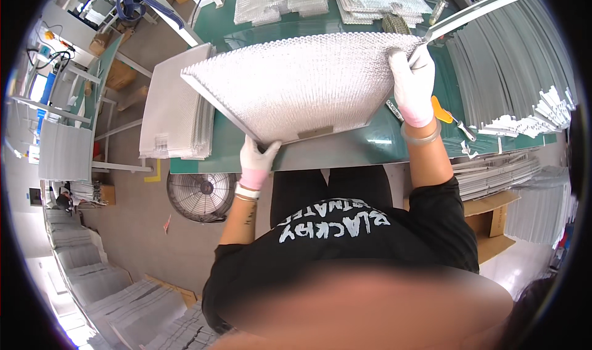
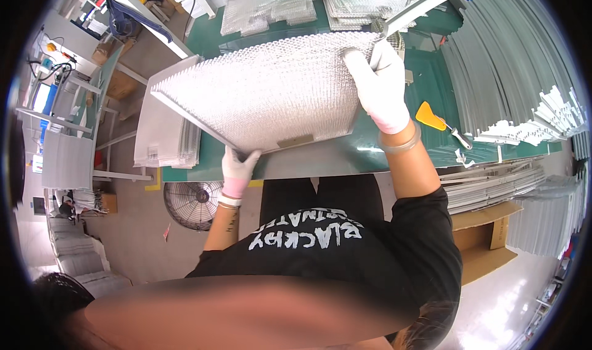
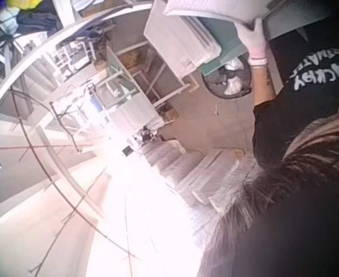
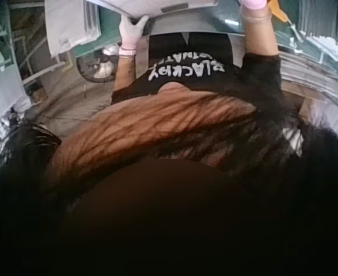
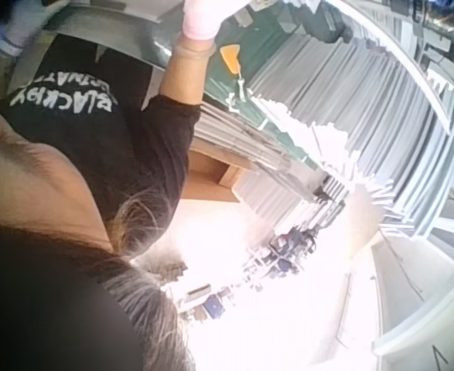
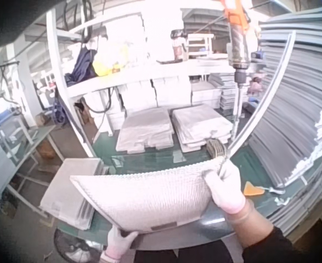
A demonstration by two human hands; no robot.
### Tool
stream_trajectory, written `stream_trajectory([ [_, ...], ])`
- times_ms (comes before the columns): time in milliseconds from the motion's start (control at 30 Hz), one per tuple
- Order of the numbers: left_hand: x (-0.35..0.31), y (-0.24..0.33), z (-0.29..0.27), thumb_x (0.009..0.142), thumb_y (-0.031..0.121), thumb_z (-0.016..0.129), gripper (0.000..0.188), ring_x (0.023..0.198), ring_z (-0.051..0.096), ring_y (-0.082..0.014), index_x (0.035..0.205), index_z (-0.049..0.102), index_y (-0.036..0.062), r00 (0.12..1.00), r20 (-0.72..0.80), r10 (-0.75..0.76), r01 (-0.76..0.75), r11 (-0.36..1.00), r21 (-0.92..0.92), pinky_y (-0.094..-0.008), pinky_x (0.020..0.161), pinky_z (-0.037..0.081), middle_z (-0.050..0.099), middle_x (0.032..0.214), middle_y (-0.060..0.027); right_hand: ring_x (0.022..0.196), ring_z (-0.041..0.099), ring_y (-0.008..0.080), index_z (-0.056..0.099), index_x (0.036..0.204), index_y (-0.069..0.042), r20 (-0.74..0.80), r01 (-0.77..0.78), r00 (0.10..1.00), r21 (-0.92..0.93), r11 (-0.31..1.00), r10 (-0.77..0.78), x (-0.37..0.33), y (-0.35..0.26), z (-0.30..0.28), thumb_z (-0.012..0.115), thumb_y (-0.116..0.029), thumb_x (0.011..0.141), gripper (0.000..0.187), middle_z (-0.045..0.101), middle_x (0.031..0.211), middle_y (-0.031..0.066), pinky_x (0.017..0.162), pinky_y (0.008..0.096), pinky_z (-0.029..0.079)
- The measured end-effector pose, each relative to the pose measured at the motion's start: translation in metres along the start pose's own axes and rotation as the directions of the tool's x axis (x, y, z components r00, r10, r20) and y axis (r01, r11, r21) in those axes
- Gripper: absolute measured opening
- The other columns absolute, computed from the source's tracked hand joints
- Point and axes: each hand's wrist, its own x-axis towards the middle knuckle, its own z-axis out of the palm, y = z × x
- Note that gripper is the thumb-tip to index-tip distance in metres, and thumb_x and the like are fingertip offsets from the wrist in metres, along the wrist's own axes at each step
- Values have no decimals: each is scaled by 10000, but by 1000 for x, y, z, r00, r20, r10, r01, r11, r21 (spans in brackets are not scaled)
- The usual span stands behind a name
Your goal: Assembling metal mesh filters by attaching frames and securing them with a rubber mallet and electric screwdriver.
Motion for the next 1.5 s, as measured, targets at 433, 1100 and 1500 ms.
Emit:
stream_trajectory([
  [433, 90, 116, -82, 960, 167, 610, 213, 932, 596, -171, 1067, 563, -11, 891, -311, 332, -434, 825, -363, -318, 870, 478, 627, 1014, -82, 722, 506, 35, 590, 867, -21, 98, 17, 995, 91, 996, -26, -13, -32, 5, 640, 1, 883, 57, 595, 790, -23, 659, 205, 423],
  [1100, 99, 132, -59, 951, 124, 582, 109, 901, 519, -112, 972, 549, 22, 893, -329, 309, -434, 788, -438, -277, 859, 415, 596, 978, -49, 790, 562, 78, -12, 1556, -46, -43, 247, 969, 137, 959, -243, -2, -40, 12, 636, 154, 762, 1045, 573, 1011, 65, 694, 226, 496],
  [1500, 100, 128, -59, 828, -69, 523, 172, 843, 527, -86, 977, 595, -18, 920, -318, 227, -378, 727, -573, -227, 807, 419, 615, 948, -50, 879, 653, 202, 585, 1282, -17, 533, 446, 788, -152, 882, -307, 39, -71, -37, 780, -17, 765, 553, 677, 1054, 101, 781, 311, 522],
])
